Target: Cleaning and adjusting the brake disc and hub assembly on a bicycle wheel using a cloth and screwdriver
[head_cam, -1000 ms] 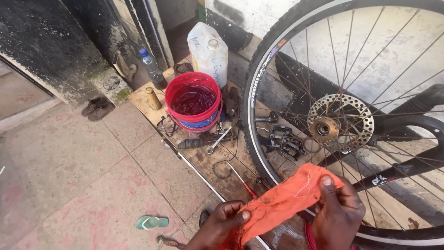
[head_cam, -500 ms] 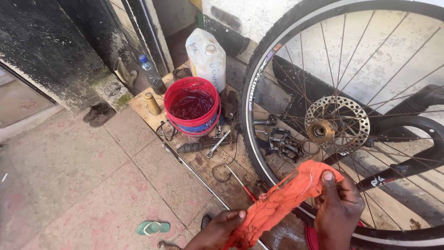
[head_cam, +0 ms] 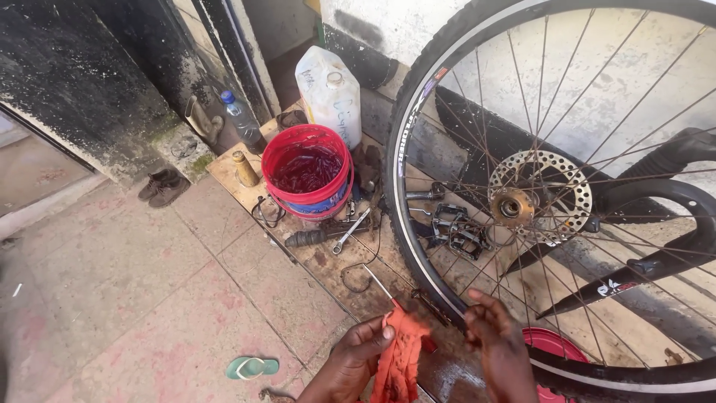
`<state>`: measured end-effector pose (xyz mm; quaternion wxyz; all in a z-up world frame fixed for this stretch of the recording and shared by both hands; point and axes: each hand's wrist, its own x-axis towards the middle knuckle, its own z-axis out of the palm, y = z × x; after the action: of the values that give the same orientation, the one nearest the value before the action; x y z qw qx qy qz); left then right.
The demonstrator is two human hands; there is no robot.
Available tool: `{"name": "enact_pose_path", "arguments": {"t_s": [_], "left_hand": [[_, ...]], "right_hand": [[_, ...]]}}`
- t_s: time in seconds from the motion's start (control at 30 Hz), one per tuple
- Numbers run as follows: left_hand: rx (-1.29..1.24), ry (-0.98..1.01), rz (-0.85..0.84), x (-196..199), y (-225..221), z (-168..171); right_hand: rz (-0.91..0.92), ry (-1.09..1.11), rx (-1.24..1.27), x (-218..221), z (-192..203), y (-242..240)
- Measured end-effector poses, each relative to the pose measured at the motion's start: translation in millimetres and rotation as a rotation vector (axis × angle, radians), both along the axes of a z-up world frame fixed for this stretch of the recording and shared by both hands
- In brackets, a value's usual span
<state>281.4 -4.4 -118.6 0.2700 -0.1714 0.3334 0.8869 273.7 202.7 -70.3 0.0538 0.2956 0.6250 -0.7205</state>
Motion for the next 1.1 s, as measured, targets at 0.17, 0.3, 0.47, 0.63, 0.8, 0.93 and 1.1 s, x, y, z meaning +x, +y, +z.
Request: {"name": "enact_pose_path", "arguments": {"t_s": [0.17,0.3,0.47,0.63,0.8,0.93,1.1], "left_hand": [[-0.006,-0.004,0.095,0.0,5.4,2.1],[-0.028,-0.030,0.117,-2.3,6.0,-0.4],[0.048,-0.053,0.139,-0.3,8.4,9.4],[-0.438,0.566,-0.056,3.2,5.5,-28.6],[-0.605,1.130,-0.190,5.7,-9.3,33.8],[-0.822,0.759,-0.381,8.0,-23.3,45.7],[-0.314,0.221,-0.095,-2.7,-6.8,34.5]], "right_hand": [[0.031,0.157,-0.335,12.6,-70.4,18.8],[0.040,0.253,-0.357,14.5,-81.6,21.5],[0.125,0.088,-0.271,26.1,-55.8,9.2],[0.210,-0.199,-0.729,28.9,-123.1,-3.7],[0.019,-0.024,-0.392,12.8,-76.2,-25.2],[0.231,0.211,-0.151,10.9,-65.7,-12.0],[0.518,0.321,-0.085,23.6,-27.8,-20.5]]}}
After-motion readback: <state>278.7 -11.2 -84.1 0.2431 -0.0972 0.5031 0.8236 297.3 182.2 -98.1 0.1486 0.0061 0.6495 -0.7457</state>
